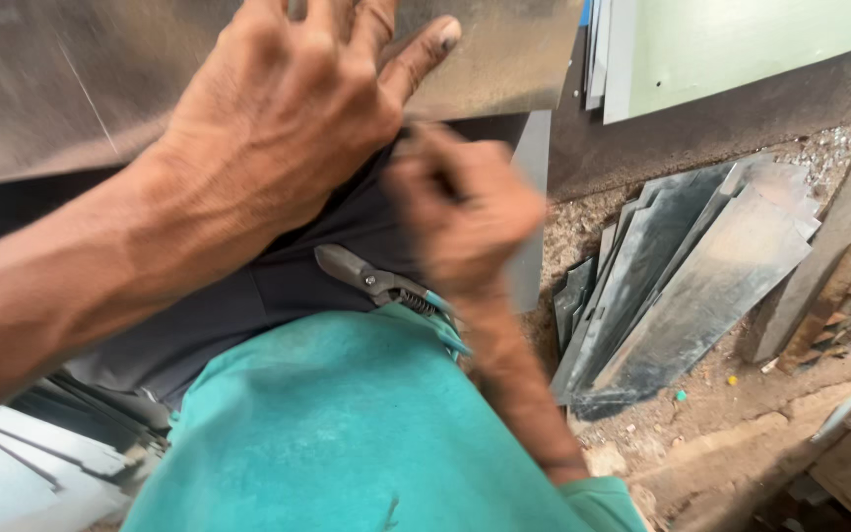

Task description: The person uses tin snips to cut small rectangular pieces from a large metal sheet. They repeatedly position the snips, cut, and remove the cut pieces, continuing this process across the sheet.

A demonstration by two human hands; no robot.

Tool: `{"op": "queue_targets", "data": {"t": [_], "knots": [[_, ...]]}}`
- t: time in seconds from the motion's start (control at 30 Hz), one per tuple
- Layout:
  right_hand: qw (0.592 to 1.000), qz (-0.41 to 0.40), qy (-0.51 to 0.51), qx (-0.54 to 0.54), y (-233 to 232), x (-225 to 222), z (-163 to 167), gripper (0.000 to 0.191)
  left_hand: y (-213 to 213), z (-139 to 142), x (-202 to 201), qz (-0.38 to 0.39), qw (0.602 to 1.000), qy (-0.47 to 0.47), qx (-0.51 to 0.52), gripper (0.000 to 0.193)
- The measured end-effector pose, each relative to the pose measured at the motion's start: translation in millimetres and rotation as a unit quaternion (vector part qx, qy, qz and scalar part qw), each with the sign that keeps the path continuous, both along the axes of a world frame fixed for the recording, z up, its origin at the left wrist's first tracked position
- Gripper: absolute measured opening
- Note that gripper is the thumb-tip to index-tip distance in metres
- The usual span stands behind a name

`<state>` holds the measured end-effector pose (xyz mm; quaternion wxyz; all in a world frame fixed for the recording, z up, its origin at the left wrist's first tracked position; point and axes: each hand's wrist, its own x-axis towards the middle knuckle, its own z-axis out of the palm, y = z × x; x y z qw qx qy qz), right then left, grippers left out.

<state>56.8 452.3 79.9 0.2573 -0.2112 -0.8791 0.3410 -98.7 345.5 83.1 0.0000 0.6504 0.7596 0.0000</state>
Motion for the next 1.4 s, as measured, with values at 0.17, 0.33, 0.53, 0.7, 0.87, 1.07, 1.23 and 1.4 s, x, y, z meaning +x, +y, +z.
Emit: {"op": "queue_targets", "data": {"t": [0.17,0.33,0.53,0.7,0.87,1.07,1.23,1.4], "knots": [[0.998,-0.028,-0.019,-0.051,-6,-12,19,0.023,0,5,-1,-0.001,0.995,0.094,-0.016,0.071],[0.977,-0.107,-0.016,-0.184,32,20,1,0.008,-1,-12,-1,-0.002,1.0,0.009,0.029,0.066],[0.975,0.005,-0.156,-0.156,57,80,-29,0.036,-28,2,12,0.009,0.983,-0.114,0.141,0.054],[0.835,0.147,-0.512,-0.139,8,129,9,0.078,-39,-13,73,0.283,0.574,-0.735,0.221,0.042],[0.776,0.203,-0.593,-0.069,-31,164,-24,0.046,-7,-84,74,0.433,0.568,-0.679,0.169,0.058],[0.858,0.295,-0.416,-0.059,2,188,-40,0.035,-183,-61,73,0.402,0.316,-0.776,0.368,0.033],[0.821,0.356,-0.444,-0.056,9,142,-18,0.021,-265,-67,97,0.319,0.267,-0.715,0.562,0.016],[0.726,0.374,-0.569,-0.094,-8,51,26,0.058,-233,-94,139,0.295,0.206,-0.779,0.513,0.034]]}}
